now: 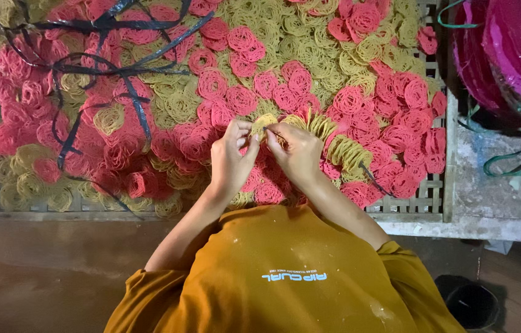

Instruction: The person repeatedly picks up pink and yellow coiled items from a wooden tray, threads them onto a dark strip, and ties the strip to form a flower-like bundle. The finished bundle is placed into a pink container. The process is repeated with additional coils.

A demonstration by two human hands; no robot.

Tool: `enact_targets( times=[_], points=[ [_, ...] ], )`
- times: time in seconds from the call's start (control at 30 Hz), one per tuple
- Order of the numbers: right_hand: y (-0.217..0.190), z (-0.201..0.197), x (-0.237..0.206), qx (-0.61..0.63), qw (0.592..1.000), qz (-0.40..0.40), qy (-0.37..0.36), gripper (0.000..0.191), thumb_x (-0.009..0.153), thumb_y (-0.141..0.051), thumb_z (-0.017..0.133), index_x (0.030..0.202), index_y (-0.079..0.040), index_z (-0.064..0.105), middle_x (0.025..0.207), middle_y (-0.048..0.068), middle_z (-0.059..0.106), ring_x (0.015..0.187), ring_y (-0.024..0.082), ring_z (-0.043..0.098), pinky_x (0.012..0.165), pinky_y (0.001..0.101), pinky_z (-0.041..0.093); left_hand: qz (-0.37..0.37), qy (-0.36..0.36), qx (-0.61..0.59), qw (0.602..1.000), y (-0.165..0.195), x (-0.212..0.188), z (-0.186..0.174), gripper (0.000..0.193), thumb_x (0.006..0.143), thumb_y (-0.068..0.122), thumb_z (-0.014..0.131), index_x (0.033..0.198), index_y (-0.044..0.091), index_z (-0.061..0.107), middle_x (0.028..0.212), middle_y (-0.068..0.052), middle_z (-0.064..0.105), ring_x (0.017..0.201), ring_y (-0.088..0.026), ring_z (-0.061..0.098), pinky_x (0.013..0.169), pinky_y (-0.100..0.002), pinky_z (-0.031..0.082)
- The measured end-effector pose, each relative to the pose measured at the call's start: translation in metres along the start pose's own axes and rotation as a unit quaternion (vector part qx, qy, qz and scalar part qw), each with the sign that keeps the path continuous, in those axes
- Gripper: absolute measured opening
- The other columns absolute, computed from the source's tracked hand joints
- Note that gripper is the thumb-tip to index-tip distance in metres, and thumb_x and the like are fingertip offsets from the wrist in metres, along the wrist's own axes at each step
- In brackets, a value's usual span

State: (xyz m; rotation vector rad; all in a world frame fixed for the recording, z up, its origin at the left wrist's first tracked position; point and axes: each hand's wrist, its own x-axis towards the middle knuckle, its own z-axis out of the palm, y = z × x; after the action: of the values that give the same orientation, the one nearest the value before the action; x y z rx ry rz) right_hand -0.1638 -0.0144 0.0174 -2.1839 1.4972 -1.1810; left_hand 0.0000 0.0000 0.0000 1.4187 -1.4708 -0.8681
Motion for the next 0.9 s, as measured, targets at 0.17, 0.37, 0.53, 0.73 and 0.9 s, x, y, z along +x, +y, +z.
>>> enact_targets(
  times=[0.17, 0.37, 0.53, 0.73, 0.9],
  points=[
    [0.006, 0.004, 0.000, -0.013, 1.000, 0.011, -0.009, 0.003, 0.094, -0.011, 0.078, 0.096, -0.009, 0.079, 0.083, 0.008, 0.079, 0.064, 0.016, 0.073, 0.054, 0.0295, 0.056, 0.031, 0.008, 0.048, 0.998, 0.015, 0.001, -0.003, 0.019, 0.095, 0.008, 0.072, 0.111, 0.005, 0.063, 0.101, -0.009, 0.078, 0.091, -0.018, 0.080, 0.070, -0.027, 0.062],
    [0.005, 0.002, 0.000, 0.009, 1.000, 0.019, 0.001, 0.008, 0.093, -0.011, 0.078, 0.100, -0.007, 0.077, 0.089, 0.010, 0.078, 0.072, 0.018, 0.075, 0.061, 0.0303, 0.059, -0.016, -0.026, 0.098, 0.995, 0.022, 0.001, -0.003, 0.028, 0.090, 0.013, 0.076, 0.112, 0.007, 0.061, 0.097, -0.008, 0.079, 0.070, -0.022, 0.075, 0.059, -0.030, 0.057],
    [0.004, -0.002, -0.003, 0.027, 0.999, 0.016, 0.014, 0.009, 0.092, -0.010, 0.077, 0.101, -0.005, 0.076, 0.093, 0.011, 0.077, 0.080, 0.020, 0.076, 0.070, 0.0315, 0.061, 0.114, 0.016, 0.108, 0.987, 0.011, 0.000, 0.001, 0.029, 0.091, 0.013, 0.075, 0.113, 0.011, 0.058, 0.094, -0.005, 0.076, 0.086, -0.018, 0.077, 0.067, -0.030, 0.058],
    [0.018, 0.003, -0.006, 0.051, 0.998, 0.035, -0.002, 0.006, 0.095, -0.008, 0.076, 0.101, -0.005, 0.076, 0.093, 0.010, 0.078, 0.078, 0.016, 0.076, 0.067, 0.0293, 0.061, 0.090, -0.017, 0.124, 0.988, -0.001, 0.015, -0.001, 0.036, 0.098, 0.006, 0.068, 0.132, 0.004, 0.058, 0.098, -0.002, 0.079, 0.058, -0.007, 0.069, 0.037, -0.023, 0.045],
    [0.032, 0.005, -0.012, 0.122, 0.988, 0.095, 0.012, 0.005, 0.098, -0.005, 0.073, 0.101, -0.004, 0.077, 0.087, 0.008, 0.077, 0.065, 0.009, 0.067, 0.052, 0.0252, 0.049, 0.097, 0.082, 0.239, 0.963, -0.008, 0.048, -0.037, 0.047, 0.092, 0.005, 0.072, 0.137, 0.006, 0.059, 0.086, -0.011, 0.069, 0.071, -0.022, 0.062, 0.057, -0.029, 0.051]
  ],
)
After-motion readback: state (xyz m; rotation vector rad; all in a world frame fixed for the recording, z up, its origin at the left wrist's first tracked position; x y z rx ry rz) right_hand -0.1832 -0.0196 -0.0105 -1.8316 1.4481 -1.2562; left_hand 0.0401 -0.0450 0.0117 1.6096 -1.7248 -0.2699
